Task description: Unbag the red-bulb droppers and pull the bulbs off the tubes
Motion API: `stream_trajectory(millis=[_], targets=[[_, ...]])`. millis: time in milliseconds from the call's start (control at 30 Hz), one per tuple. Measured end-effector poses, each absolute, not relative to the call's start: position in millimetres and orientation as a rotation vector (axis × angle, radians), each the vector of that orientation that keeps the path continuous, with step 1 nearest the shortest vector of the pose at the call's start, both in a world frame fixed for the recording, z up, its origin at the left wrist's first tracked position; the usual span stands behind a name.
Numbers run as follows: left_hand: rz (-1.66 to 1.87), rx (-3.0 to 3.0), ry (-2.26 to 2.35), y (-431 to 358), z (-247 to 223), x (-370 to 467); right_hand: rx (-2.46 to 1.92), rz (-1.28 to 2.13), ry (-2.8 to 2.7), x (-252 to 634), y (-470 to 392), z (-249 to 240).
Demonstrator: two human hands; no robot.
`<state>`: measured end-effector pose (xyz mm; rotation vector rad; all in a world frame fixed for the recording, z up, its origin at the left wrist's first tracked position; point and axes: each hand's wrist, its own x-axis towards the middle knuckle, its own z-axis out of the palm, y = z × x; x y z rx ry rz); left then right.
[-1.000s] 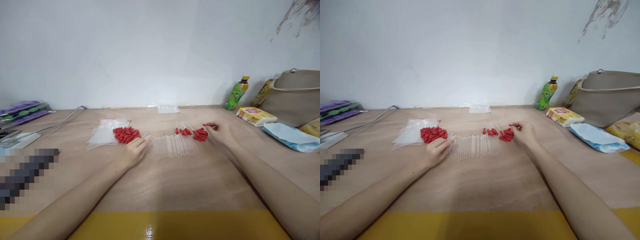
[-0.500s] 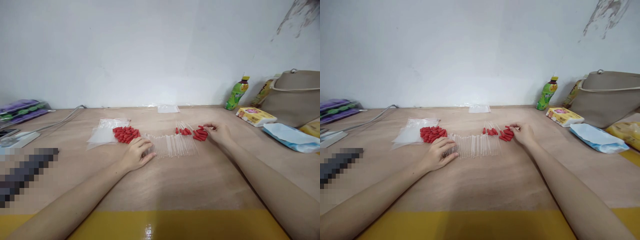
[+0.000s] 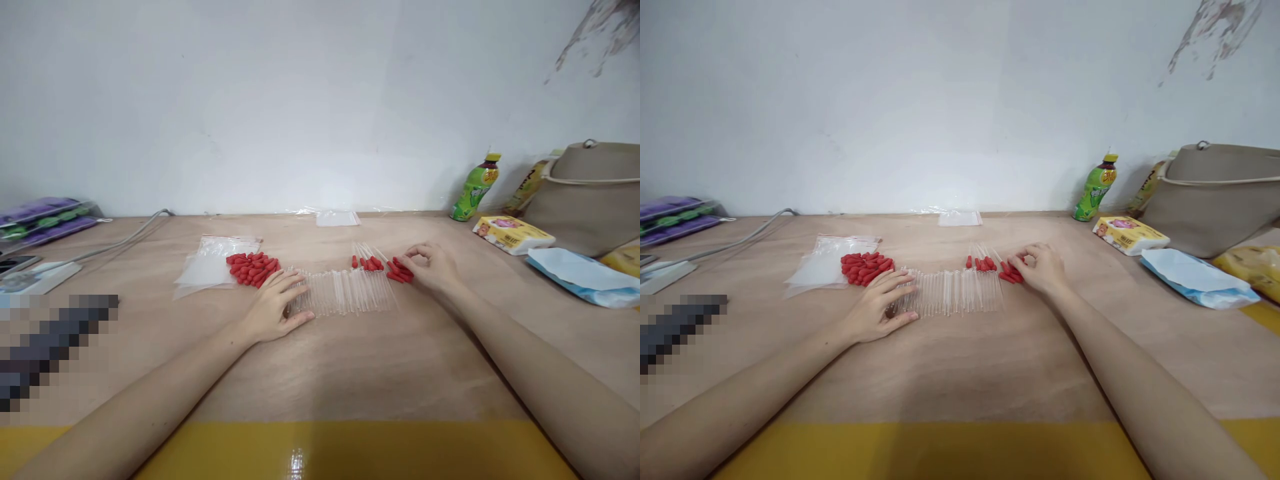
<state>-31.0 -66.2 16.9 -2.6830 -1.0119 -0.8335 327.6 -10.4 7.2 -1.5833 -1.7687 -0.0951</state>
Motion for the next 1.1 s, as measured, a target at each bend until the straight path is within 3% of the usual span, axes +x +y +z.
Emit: stream_trajectory(millis=[333, 867, 1100], targets=[[-0.756, -2.74, -1.155, -64.6, 14.3, -32.5, -1.658, -0.338, -1.862, 295.8, -24.8, 10.5], [-0.701, -2.753, -1.352, -70.1, 10.5, -27.8, -1.736, -0.287, -1.645, 286.7, -20.9, 9.9], [-0.847, -2.669, -1.252, -68.8, 7.5, -25.8, -1.474, -0.211, -1.509, 279.9, -29.7, 13.5]])
